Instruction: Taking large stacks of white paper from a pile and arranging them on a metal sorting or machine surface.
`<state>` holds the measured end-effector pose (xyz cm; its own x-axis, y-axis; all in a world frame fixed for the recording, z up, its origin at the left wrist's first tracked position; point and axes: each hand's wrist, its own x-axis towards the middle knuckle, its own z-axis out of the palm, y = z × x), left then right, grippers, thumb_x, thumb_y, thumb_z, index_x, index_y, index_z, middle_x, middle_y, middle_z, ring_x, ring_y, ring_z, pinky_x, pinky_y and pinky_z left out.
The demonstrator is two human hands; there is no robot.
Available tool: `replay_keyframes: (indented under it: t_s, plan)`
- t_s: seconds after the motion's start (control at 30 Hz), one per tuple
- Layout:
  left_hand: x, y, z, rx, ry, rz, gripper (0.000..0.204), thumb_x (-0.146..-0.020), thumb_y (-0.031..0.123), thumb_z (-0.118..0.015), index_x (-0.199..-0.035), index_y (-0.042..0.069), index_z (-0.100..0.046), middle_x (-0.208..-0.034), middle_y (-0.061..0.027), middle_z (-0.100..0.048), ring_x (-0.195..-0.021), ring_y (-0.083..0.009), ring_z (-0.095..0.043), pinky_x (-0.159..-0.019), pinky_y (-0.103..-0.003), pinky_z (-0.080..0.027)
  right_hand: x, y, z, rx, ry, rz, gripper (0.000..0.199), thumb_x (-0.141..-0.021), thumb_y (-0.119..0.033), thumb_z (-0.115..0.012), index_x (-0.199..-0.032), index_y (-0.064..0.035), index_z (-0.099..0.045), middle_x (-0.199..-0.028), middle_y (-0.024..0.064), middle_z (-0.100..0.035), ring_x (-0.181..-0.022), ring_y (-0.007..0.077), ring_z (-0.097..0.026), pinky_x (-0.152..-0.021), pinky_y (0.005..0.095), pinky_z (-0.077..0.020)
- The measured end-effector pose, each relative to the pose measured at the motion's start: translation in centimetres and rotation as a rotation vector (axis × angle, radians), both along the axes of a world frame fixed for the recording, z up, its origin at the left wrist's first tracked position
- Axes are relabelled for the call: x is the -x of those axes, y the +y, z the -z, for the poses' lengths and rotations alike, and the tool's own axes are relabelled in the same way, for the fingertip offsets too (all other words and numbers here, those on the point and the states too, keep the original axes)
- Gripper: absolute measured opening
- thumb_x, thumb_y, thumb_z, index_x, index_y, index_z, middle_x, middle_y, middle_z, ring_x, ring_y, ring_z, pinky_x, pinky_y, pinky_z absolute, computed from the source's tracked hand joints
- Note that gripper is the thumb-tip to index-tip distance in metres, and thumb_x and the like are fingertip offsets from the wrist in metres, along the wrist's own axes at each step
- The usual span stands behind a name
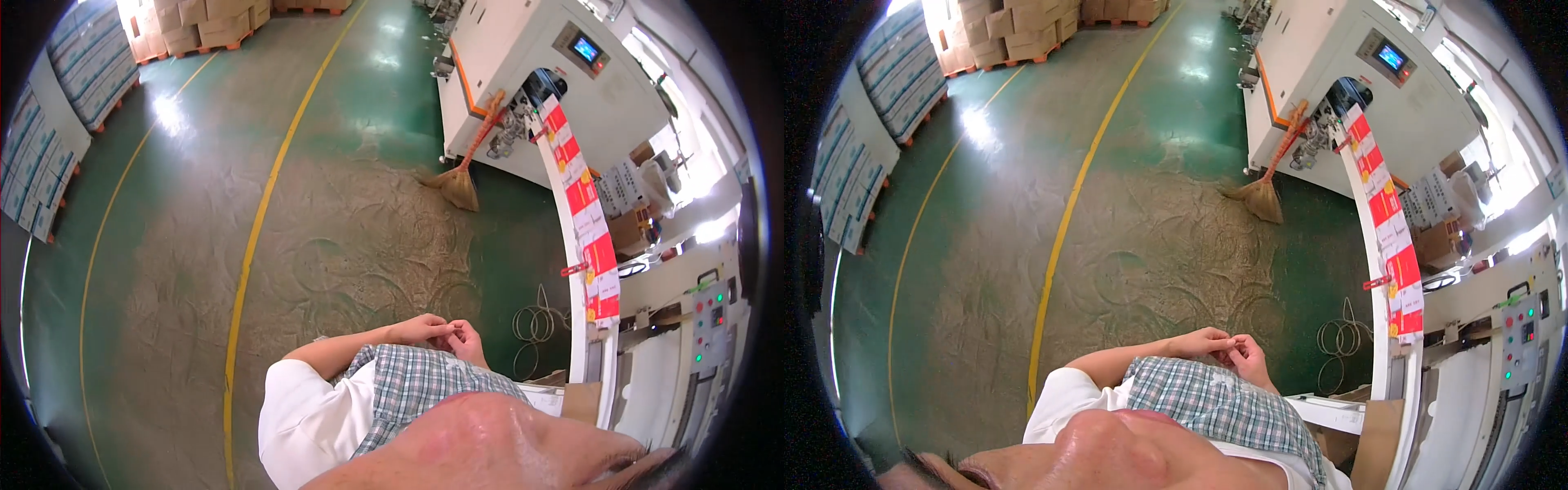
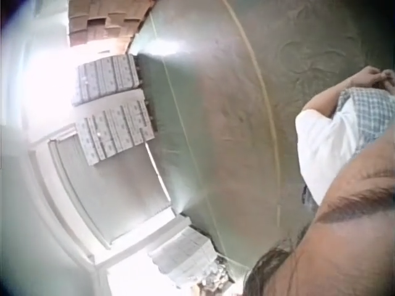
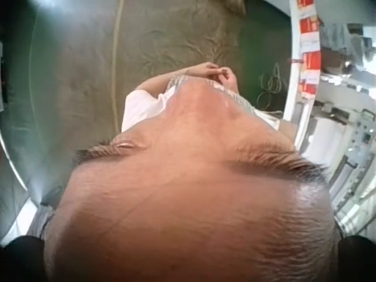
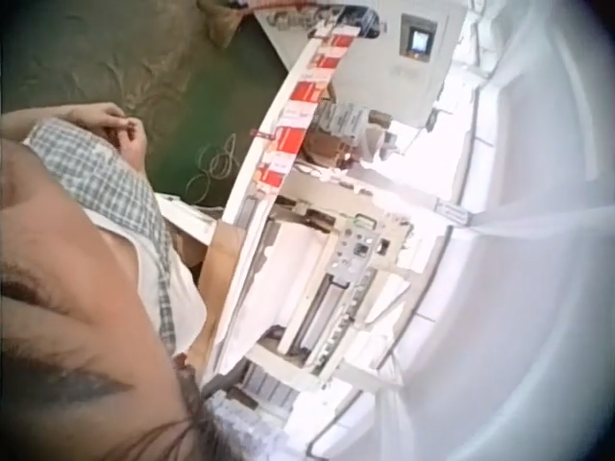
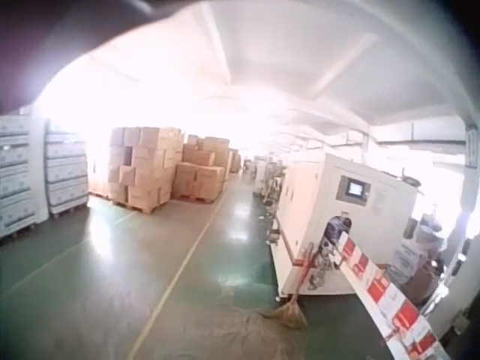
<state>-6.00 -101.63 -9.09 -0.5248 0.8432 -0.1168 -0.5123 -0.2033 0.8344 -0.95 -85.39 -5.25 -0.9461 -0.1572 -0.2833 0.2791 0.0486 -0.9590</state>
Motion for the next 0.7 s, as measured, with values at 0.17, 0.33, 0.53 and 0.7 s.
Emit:
replay_keyframes:
  t_s: [0.17, 0.33, 0.53, 0.7]
  plan:
    - [2.2, -4.8, 0.1, -0.083, -0.075, -0.055, 0.034, -0.088, 0.036, -0.048, -0.083, 0.003, -0.057, -0.072, 0.0005, -0.054, -0.065, -0.0079, -0.049, -0.06, -0.022, -0.04, 2.9, -5.3, -1.3, -0.063, -0.015, -0.05, 0.01, -0.085, -0.008, -0.05, -0.094, -0.0033, -0.048, -0.072, 0.0048, -0.057, -0.06, 0.0096, -0.053, -0.055, 0.0222, -0.0434]
    - [2.4, -6.6, -0.1, -0.077, -0.087, -0.022, 0.032, -0.089, 0.034, -0.047, -0.085, 0.003, -0.056, -0.074, 0.0001, -0.054, -0.065, -0.0082, -0.049, -0.062, -0.022, -0.041, 2.6, -7.8, -1.5, -0.03, -0.023, 0.004, 0.009, -0.086, -0.008, -0.05, -0.093, -0.0028, -0.049, -0.07, 0.0041, -0.056, -0.059, 0.0095, -0.052, -0.053, 0.0213, -0.0422]
    - [1.8, -2.4, -0.7, -0.034, -0.134, 0.153, 0.034, -0.089, 0.035, -0.046, -0.085, 0.002, -0.056, -0.075, -0.002, -0.056, -0.068, -0.0089, -0.051, -0.064, -0.023, -0.043, -0.7, -4.6, -1.1, 0.009, 0.003, 0.241, 0.009, -0.086, -0.008, -0.049, -0.093, -0.003, -0.049, -0.071, 0.0045, -0.056, -0.06, 0.0094, -0.052, -0.053, 0.0217, -0.0426]
    - [-1.7, 6.0, -1.1, 0.04, -0.088, 0.448, 0.033, -0.09, 0.033, -0.044, -0.087, 0.002, -0.055, -0.078, -0.0033, -0.057, -0.071, -0.0107, -0.053, -0.068, -0.024, -0.044, -8.4, 1.7, -0.4, 0.144, 0.016, 0.518, 0.009, -0.086, -0.01, -0.049, -0.093, -0.003, -0.05, -0.07, 0.0043, -0.056, -0.059, 0.0098, -0.052, -0.053, 0.0217, -0.0428]
